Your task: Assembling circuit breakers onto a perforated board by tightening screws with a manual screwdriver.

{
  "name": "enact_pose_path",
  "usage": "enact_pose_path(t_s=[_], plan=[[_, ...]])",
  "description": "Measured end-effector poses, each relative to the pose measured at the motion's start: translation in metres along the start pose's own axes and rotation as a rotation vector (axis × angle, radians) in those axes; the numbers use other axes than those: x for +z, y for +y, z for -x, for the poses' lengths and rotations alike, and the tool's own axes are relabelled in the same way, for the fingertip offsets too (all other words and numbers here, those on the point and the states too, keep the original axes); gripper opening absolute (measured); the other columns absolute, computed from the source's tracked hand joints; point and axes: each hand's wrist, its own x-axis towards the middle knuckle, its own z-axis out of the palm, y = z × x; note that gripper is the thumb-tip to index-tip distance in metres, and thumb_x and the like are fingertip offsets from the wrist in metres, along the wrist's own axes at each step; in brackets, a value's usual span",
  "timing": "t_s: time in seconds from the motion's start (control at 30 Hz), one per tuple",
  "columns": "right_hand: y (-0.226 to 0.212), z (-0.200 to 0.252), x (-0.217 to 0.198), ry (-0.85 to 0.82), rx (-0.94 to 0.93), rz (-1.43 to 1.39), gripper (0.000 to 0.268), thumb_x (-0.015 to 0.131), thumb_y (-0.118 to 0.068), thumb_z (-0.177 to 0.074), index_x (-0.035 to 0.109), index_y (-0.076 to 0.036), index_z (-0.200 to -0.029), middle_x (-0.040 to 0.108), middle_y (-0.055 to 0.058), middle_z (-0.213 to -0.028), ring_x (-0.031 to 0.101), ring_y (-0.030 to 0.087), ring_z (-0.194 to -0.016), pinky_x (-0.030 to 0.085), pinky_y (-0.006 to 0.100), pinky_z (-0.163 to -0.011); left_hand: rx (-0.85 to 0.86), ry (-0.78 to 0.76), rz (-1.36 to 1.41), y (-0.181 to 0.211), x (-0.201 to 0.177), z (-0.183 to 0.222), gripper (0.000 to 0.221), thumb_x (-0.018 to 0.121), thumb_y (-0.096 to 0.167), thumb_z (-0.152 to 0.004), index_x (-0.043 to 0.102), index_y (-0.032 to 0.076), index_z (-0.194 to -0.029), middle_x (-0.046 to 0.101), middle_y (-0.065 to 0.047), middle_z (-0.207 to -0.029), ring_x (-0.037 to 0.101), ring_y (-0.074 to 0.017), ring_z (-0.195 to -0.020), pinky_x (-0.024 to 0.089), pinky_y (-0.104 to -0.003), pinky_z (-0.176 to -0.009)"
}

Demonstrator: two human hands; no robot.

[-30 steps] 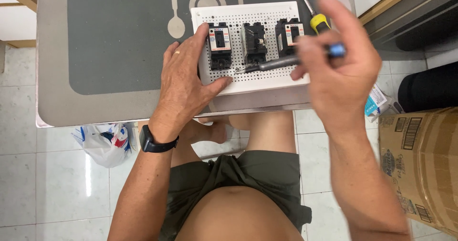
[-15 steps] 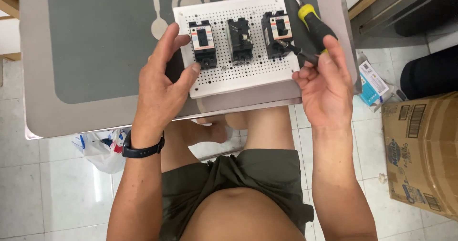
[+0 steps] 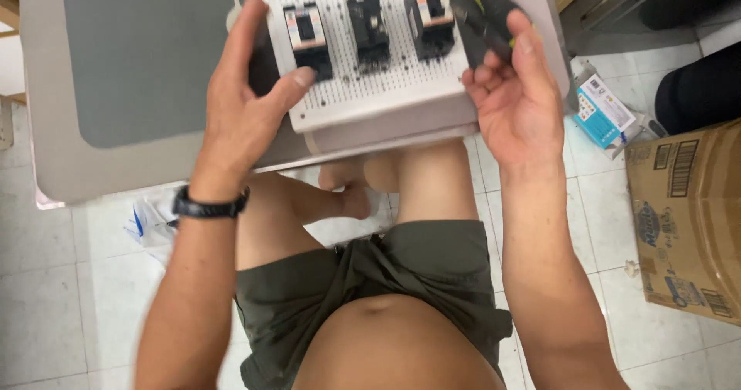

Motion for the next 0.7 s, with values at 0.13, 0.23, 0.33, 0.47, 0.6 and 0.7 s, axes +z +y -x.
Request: enact_pose_path(t_s=[0.13, 0.23, 0.33, 0.47, 0.6, 0.7], plan=[[0.003, -0.005, -0.004, 0.027, 0.014, -0.05, 0.051, 0.069, -0.027, -0.085, 0.06, -0.01, -0.132, 0.068, 0.009, -0.083, 0.065, 0.018, -0.072, 0.059, 0.038, -0.082, 0.106, -0.139, 0.021, -0.008, -0.011, -0.007, 0.079, 0.072, 0.021, -0.098, 0.015, 0.012, -0.153, 0.029, -0.016, -0.159, 0.028, -0.0299, -0.149, 0.025, -0.043, -0.122], [0.007, -0.007, -0.011, 0.026, 0.029, -0.1, 0.03, 0.073, -0.026, -0.079, 0.067, -0.004, -0.099, 0.073, 0.015, -0.096, 0.071, 0.023, -0.082, 0.061, 0.041, -0.087, 0.147, -0.295, -0.081, 0.002, -0.018, -0.011, 0.065, 0.075, 0.02, -0.091, 0.035, 0.001, -0.139, 0.048, -0.017, -0.138, 0.047, -0.0292, -0.126, 0.038, -0.041, -0.105], [0.008, -0.016, -0.015, -0.059, -0.015, -0.131, 0.032, 0.071, -0.024, -0.08, 0.068, 0.0, -0.102, 0.073, 0.017, -0.097, 0.072, 0.025, -0.085, 0.062, 0.041, -0.085, 0.002, -0.308, -0.338, 0.001, -0.017, -0.026, 0.058, 0.076, 0.029, -0.084, 0.047, 0.011, -0.131, 0.052, -0.01, -0.116, 0.048, -0.0259, -0.104, 0.038, -0.04, -0.082], [0.005, -0.008, -0.009, -0.095, -0.076, -0.175, 0.039, 0.071, -0.01, -0.083, 0.059, -0.003, -0.119, 0.07, 0.021, -0.102, 0.07, 0.028, -0.089, 0.06, 0.042, -0.089, 0.148, -0.218, -0.347, -0.015, -0.003, -0.032, 0.08, 0.079, 0.028, -0.079, 0.035, 0.012, -0.144, 0.056, -0.019, -0.129, 0.047, -0.0332, -0.117, 0.037, -0.043, -0.093], [0.008, -0.005, -0.004, -0.118, -0.158, -0.117, 0.033, 0.07, -0.006, -0.085, 0.058, 0.0, -0.115, 0.07, 0.023, -0.098, 0.07, 0.03, -0.085, 0.06, 0.043, -0.088, 0.052, -0.125, -0.367, -0.018, 0.003, -0.024, 0.087, 0.081, 0.033, -0.082, 0.029, 0.014, -0.15, 0.047, -0.019, -0.146, 0.047, -0.0317, -0.133, 0.033, -0.046, -0.106], [0.01, -0.006, 0.003, -0.092, -0.197, -0.069, 0.028, 0.071, -0.012, -0.085, 0.061, 0.0, -0.109, 0.071, 0.021, -0.088, 0.07, 0.028, -0.076, 0.061, 0.04, -0.078, 0.113, -0.071, -0.419, -0.034, 0.005, -0.026, 0.091, 0.083, 0.04, -0.08, 0.031, 0.015, -0.15, 0.053, -0.018, -0.141, 0.05, -0.0303, -0.131, 0.032, -0.045, -0.102]])
